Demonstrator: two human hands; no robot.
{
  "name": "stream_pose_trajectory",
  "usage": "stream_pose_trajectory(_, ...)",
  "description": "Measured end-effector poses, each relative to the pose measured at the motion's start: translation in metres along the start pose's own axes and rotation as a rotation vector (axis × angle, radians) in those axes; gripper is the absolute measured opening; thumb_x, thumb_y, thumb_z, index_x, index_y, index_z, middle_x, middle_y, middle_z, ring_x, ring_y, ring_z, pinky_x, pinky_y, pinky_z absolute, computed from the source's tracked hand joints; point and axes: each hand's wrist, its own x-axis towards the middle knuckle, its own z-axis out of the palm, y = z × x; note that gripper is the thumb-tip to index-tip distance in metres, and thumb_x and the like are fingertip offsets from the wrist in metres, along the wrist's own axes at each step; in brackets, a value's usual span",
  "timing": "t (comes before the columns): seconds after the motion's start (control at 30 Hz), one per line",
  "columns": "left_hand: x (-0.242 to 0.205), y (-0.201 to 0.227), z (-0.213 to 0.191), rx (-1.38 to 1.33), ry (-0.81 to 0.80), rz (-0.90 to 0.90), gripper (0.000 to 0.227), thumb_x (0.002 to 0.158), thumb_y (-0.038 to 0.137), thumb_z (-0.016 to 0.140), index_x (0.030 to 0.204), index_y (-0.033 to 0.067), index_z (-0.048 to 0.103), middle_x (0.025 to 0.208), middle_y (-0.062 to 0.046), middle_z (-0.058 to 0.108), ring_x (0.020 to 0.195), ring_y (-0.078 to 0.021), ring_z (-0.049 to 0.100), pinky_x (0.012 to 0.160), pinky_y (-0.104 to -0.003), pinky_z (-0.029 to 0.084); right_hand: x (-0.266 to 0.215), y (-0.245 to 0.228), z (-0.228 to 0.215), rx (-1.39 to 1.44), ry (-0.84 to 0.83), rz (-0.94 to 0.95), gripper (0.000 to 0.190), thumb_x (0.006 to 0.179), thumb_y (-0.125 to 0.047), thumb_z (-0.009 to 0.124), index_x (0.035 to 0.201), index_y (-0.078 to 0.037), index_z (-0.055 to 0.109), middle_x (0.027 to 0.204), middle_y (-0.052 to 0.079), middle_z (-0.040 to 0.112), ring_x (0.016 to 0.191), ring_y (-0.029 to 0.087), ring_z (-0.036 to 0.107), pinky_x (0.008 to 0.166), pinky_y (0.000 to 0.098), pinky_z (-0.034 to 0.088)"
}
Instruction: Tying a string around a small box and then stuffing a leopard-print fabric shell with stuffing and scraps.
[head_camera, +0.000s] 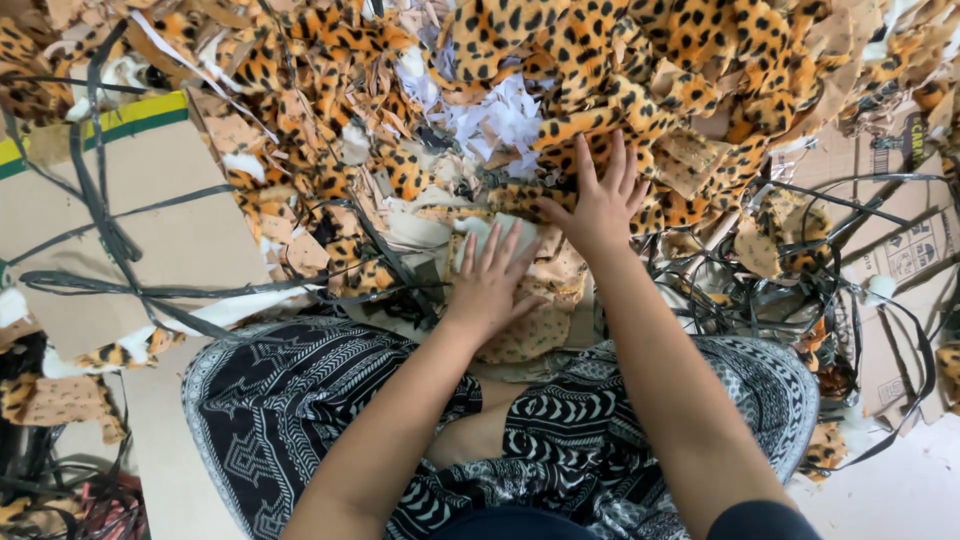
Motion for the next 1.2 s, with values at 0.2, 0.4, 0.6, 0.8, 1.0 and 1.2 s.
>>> stream_pose_trajectory(0.2,0.001,-0.012,0.038,0.136,-0.125,-0.017,0.096,0.085,0.078,0.052,0.163,0.0310,0.022,0.173,-0.009,0.004,0.158,-0.0390,-0.001,0.120,-0.068,-0.005,0.068,0.042,0.023,-0.307,-0.041,-0.008,0.099,0.087,-0.078,0.057,0.163,-0.021,0.033,0.169,0.019,0.010,0.154,0.045,0.002,0.115,0.0758,0.018)
stream_pose_trajectory(0.4,-0.001,-0.017,0.061,0.350,0.058,0.004,0.103,0.081,0.087,0.040,0.163,0.0343,0.008,0.172,-0.007,-0.009,0.157,-0.0362,-0.009,0.121,-0.066,-0.005,0.135,0.046,0.004,-0.183,-0.163,-0.012,0.088,0.098,-0.065,0.056,0.165,-0.018,0.022,0.168,0.013,-0.001,0.149,0.044,-0.006,0.110,0.0772,0.027)
stream_pose_trajectory(0.6,0.004,-0.003,0.036,0.073,-0.125,-0.051,0.097,0.076,0.070,0.068,0.157,0.0254,0.036,0.172,-0.012,0.010,0.156,-0.0419,0.003,0.118,-0.073,0.000,0.141,0.047,0.010,-0.647,-0.265,0.061,0.082,0.092,-0.060,0.055,0.161,-0.022,0.034,0.160,0.021,0.026,0.142,0.046,0.032,0.094,0.0653,0.047)
stream_pose_trajectory(0.8,0.011,-0.007,0.045,-0.009,0.021,-0.041,0.079,0.086,0.069,0.059,0.146,0.0178,0.053,0.163,-0.018,0.033,0.151,-0.0452,0.025,0.119,-0.068,0.016,0.111,-0.086,-0.026,-0.081,-0.307,-0.511,0.039,0.084,-0.008,0.070,0.121,-0.023,0.073,0.115,0.012,0.071,0.100,0.040,0.071,0.081,0.0575,0.058)
stream_pose_trajectory(1.0,0.006,-0.004,0.020,-0.019,-0.058,-0.038,0.070,0.089,0.050,0.067,0.149,0.0168,0.050,0.165,-0.018,0.028,0.152,-0.0449,0.023,0.119,-0.066,0.016,0.127,-0.044,0.090,-0.300,-0.498,-0.498,0.023,0.091,-0.016,0.068,0.111,-0.025,0.075,0.108,0.016,0.070,0.100,0.040,0.073,0.080,0.0518,0.061)
stream_pose_trajectory(1.2,0.010,-0.009,0.037,0.023,0.090,-0.012,0.069,0.079,0.053,0.076,0.136,0.0168,0.062,0.158,-0.017,0.040,0.147,-0.0451,0.033,0.114,-0.066,0.026,0.114,-0.112,0.071,-0.196,-0.126,-0.480,0.034,0.097,-0.014,0.062,0.131,-0.021,0.058,0.138,0.010,0.046,0.117,0.038,0.062,0.084,0.0505,0.064)
